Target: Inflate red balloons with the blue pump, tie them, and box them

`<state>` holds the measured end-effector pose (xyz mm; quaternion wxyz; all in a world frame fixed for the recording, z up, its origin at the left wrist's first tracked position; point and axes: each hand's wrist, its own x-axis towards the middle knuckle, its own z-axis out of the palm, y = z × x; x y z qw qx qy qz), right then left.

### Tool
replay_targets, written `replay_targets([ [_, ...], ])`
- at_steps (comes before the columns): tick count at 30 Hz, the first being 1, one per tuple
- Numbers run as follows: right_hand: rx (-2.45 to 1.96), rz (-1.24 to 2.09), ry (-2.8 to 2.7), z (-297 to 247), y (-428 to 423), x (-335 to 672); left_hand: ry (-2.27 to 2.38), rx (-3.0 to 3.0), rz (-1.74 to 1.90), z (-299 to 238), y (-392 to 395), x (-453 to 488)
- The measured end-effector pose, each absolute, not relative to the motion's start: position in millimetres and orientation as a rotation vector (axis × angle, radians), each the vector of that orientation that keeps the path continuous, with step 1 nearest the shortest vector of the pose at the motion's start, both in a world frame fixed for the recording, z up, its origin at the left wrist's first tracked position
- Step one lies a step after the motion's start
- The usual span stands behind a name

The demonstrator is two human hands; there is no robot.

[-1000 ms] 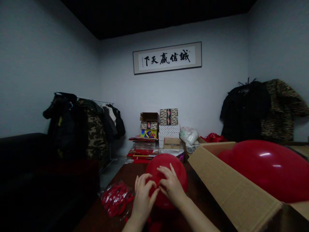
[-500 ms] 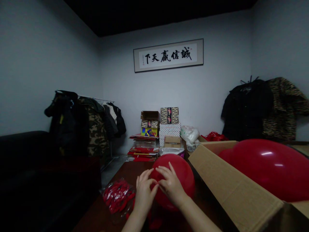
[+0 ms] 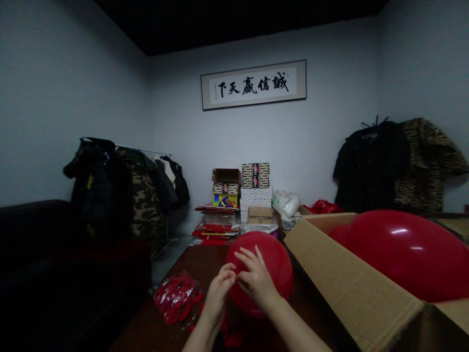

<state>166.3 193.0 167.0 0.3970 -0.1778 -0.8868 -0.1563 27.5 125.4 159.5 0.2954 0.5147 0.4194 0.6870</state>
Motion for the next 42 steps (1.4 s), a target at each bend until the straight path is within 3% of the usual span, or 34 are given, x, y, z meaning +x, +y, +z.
replay_targets([
  [5, -0.397, -0.359, -2.230, 165, 193, 166, 1.274, 1.583, 1.692, 160, 125, 22],
  [10, -0.397, -0.268, -2.158, 165, 189, 169, 1.490, 1.406, 2.013, 156, 133, 7],
  [16, -0.432, -0.116, -2.022, 165, 184, 168, 1.039, 0.655, 2.036, 158, 137, 7],
  [20, -0.517, 0.089, -1.913, 162, 189, 166, 0.802, 0.573, 1.985, 160, 136, 9],
  [27, -0.539, 0.193, -1.910, 160, 199, 163, 0.916, 0.783, 2.021, 147, 137, 9],
  [35, -0.506, 0.204, -1.926, 159, 199, 163, 1.387, 1.836, 1.816, 160, 127, 3],
  [42, -0.450, 0.154, -2.055, 162, 195, 163, 1.607, 2.160, 1.790, 167, 123, 3],
])
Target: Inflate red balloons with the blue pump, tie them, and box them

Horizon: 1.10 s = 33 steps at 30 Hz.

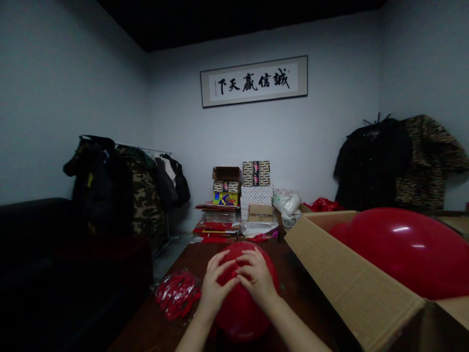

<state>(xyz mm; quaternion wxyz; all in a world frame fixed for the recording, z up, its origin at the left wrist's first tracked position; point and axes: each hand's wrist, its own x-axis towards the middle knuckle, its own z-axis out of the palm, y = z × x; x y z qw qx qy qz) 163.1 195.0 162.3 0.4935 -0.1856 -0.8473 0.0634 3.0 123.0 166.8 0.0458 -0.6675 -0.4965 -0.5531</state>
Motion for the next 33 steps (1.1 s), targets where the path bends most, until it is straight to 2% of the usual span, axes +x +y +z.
replay_targets([
  [5, -0.447, -0.033, -2.103, 168, 194, 165, -1.562, -2.009, -1.461, 170, 119, 0],
  [11, -0.374, -0.227, -2.130, 175, 188, 164, -1.546, -2.021, -1.391, 173, 116, 0],
  [21, -0.421, -0.024, -2.062, 181, 189, 170, -1.472, -1.965, -1.498, 179, 115, -5],
  [26, -0.311, -0.088, -2.133, 193, 188, 171, -1.458, -1.972, -1.474, 183, 114, -3],
  [33, -0.431, -0.092, -2.095, 188, 185, 164, -1.464, -1.905, -1.454, 182, 119, 6],
])
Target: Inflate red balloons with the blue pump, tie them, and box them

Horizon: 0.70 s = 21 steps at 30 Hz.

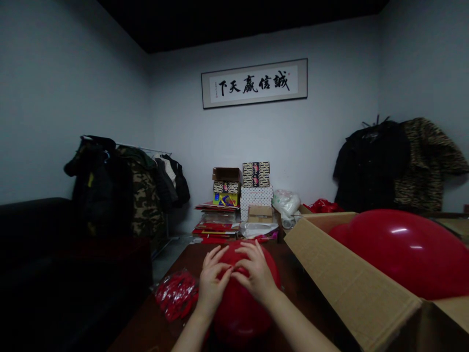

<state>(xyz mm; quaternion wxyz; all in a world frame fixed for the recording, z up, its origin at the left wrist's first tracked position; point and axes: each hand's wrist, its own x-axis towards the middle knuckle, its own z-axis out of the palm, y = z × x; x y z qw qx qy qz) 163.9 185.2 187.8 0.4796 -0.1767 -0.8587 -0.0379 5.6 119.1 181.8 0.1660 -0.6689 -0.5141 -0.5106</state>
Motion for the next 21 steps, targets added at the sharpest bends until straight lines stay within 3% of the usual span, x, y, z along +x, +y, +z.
replay_targets([
  [11, -0.665, 0.303, -2.251, 205, 191, 165, -1.327, -1.863, -1.252, 178, 116, 16],
  [21, -0.619, 0.211, -2.092, 185, 184, 160, -1.327, -1.847, -1.234, 182, 116, 20],
])
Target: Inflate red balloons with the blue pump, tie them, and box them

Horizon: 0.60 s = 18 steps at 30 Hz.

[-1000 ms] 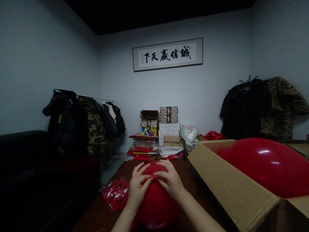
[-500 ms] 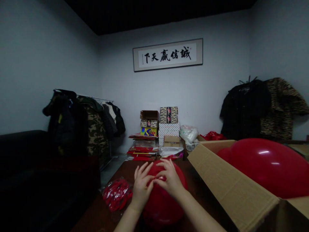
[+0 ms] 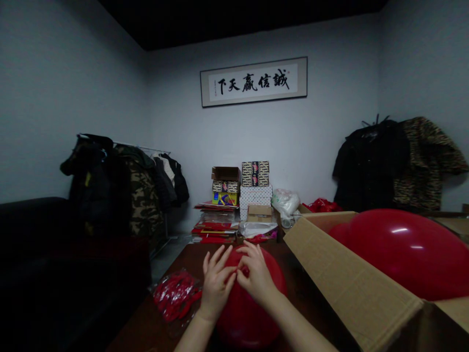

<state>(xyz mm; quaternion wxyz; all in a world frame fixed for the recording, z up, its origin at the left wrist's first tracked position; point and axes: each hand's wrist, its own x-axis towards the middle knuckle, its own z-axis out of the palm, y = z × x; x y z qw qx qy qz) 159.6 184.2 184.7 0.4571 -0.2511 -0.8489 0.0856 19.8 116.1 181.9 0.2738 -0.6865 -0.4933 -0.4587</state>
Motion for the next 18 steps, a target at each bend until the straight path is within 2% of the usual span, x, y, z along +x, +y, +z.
replay_targets([
  [6, -0.610, 0.259, -2.015, 181, 188, 158, -1.355, -1.863, -1.196, 180, 114, 19],
  [12, -0.539, 0.272, -2.219, 190, 176, 166, -1.383, -1.889, -1.171, 179, 114, 16],
  [15, -0.572, 0.117, -2.335, 199, 176, 174, -1.387, -1.875, -1.155, 178, 113, 16],
  [18, -0.603, -0.256, -2.284, 204, 183, 180, -1.383, -1.896, -1.132, 176, 112, 20],
])
